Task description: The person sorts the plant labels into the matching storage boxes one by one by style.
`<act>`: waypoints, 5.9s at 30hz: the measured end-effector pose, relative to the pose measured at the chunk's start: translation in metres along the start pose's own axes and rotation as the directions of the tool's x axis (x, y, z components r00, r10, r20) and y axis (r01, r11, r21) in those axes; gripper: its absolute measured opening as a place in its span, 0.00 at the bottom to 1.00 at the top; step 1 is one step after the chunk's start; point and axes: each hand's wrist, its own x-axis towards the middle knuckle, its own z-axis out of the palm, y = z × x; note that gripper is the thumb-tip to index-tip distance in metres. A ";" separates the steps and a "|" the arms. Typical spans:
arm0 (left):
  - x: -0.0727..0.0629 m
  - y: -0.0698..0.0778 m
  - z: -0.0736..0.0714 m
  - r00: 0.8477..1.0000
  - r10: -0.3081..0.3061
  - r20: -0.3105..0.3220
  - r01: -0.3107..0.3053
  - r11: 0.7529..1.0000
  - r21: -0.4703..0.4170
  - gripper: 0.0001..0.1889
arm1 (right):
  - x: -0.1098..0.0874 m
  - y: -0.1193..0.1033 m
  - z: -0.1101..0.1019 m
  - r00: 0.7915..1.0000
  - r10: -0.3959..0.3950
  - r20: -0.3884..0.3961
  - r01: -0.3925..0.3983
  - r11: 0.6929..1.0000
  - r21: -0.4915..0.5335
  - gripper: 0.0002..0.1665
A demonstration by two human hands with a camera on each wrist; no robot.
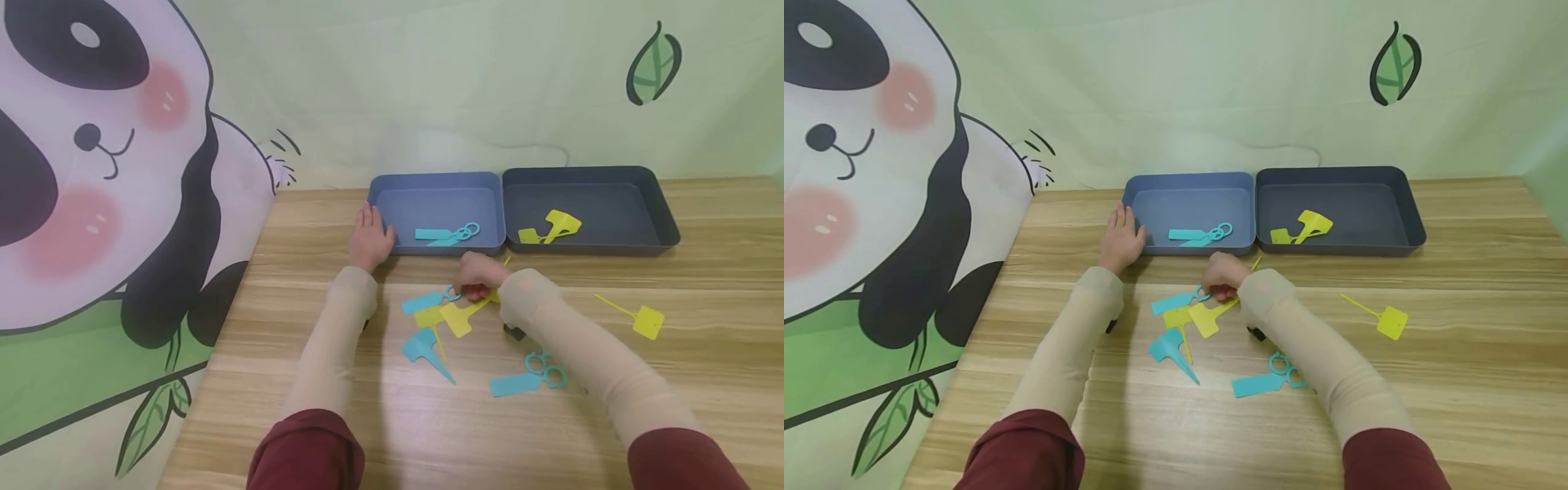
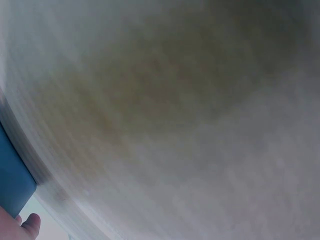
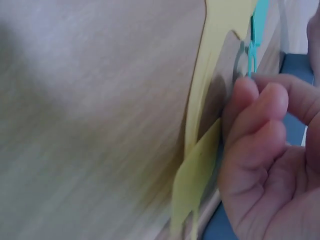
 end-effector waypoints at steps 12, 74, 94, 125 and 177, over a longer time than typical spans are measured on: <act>0.002 -0.001 0.003 1.000 0.013 -0.008 -0.013 1.000 -0.006 0.34 | 0.005 0.017 -0.006 0.974 -0.118 0.195 0.040 0.932 0.361 0.06; 0.001 0.000 0.002 1.000 -0.003 0.001 0.003 1.000 -0.002 0.34 | 0.003 0.003 -0.052 0.960 0.011 -0.279 0.248 0.428 0.869 0.17; 0.001 0.001 0.002 1.000 -0.009 -0.003 0.009 1.000 -0.007 0.34 | 0.019 -0.002 -0.050 0.936 0.085 -0.342 0.229 0.590 0.774 0.21; 0.000 0.002 0.005 1.000 -0.008 -0.009 0.008 1.000 -0.004 0.33 | 0.010 -0.005 -0.054 0.960 0.140 -0.243 0.115 0.593 0.797 0.29; 0.001 0.000 0.003 1.000 -0.002 -0.003 0.002 1.000 0.001 0.34 | -0.050 0.055 -0.018 0.929 -0.329 -0.167 0.359 0.910 0.207 0.23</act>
